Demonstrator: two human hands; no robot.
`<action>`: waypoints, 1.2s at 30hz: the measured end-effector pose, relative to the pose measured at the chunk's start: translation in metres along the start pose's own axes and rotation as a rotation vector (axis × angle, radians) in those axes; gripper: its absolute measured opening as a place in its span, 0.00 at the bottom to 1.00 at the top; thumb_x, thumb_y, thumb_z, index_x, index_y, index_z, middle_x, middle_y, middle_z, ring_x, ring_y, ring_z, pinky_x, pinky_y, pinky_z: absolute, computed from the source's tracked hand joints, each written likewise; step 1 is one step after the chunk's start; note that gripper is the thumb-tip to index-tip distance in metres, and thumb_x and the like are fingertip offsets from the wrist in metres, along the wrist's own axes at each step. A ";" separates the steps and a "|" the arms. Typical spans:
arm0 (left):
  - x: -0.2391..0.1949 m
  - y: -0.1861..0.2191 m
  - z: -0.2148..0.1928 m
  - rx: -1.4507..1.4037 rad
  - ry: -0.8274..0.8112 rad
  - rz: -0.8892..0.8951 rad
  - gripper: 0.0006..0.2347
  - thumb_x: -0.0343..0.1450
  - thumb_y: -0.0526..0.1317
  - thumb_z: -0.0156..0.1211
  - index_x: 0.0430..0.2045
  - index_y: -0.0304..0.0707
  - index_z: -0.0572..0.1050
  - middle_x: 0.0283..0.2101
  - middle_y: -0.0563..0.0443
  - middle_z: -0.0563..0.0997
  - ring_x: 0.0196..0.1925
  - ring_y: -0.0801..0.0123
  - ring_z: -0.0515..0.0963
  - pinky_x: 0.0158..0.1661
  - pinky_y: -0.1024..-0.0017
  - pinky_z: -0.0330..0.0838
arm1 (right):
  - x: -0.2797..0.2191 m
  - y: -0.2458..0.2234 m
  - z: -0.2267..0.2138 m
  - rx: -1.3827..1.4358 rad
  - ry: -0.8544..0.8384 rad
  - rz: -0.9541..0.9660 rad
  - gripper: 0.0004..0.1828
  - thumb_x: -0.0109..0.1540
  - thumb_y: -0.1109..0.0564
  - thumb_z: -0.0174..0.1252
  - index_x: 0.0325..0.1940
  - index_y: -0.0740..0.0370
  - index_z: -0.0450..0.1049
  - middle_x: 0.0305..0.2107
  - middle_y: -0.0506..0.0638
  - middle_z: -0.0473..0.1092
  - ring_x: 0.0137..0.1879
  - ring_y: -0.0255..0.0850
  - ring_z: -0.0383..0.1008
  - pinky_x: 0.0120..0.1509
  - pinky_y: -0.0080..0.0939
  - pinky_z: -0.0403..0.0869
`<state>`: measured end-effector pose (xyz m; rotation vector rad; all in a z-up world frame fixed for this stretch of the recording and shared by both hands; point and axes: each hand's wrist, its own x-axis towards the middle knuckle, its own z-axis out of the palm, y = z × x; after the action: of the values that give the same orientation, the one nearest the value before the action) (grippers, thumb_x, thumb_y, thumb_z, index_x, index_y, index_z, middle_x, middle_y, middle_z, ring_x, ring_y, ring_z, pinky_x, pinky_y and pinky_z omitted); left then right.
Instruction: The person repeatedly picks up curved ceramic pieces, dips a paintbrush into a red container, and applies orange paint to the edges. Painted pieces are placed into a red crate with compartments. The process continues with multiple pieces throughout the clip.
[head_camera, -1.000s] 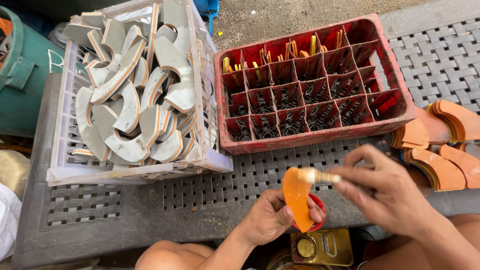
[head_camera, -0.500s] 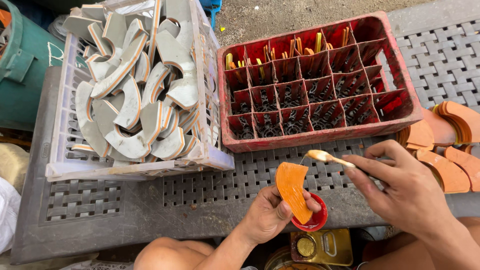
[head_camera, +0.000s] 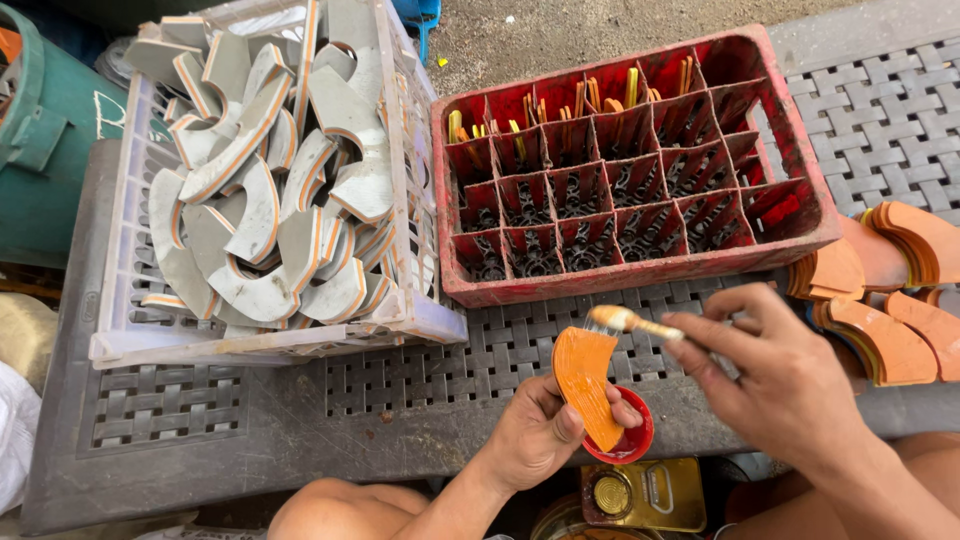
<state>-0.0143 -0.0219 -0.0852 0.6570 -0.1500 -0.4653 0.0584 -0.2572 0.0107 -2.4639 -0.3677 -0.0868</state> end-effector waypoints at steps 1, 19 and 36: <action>-0.001 -0.002 0.001 -0.008 -0.013 -0.006 0.20 0.77 0.49 0.64 0.55 0.30 0.75 0.51 0.44 0.82 0.59 0.60 0.81 0.65 0.57 0.74 | -0.002 0.000 0.001 0.096 -0.027 -0.109 0.16 0.56 0.53 0.69 0.48 0.54 0.84 0.37 0.49 0.71 0.30 0.39 0.75 0.33 0.40 0.74; 0.010 0.056 0.036 1.777 0.421 0.401 0.18 0.65 0.36 0.73 0.46 0.23 0.77 0.45 0.36 0.83 0.40 0.52 0.86 0.39 0.64 0.82 | -0.016 0.003 0.012 -0.206 0.129 -0.120 0.15 0.56 0.50 0.69 0.46 0.47 0.85 0.37 0.49 0.71 0.27 0.38 0.72 0.31 0.40 0.72; 0.000 0.061 0.034 1.759 0.427 0.394 0.18 0.67 0.37 0.71 0.47 0.22 0.76 0.45 0.35 0.84 0.40 0.52 0.87 0.37 0.64 0.83 | 0.001 -0.012 0.018 -0.090 -0.075 -0.137 0.10 0.53 0.51 0.72 0.38 0.50 0.87 0.35 0.47 0.71 0.23 0.36 0.73 0.26 0.41 0.72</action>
<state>-0.0015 0.0020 -0.0203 2.3643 -0.2603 0.3463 0.0554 -0.2371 0.0032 -2.5338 -0.5765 -0.0698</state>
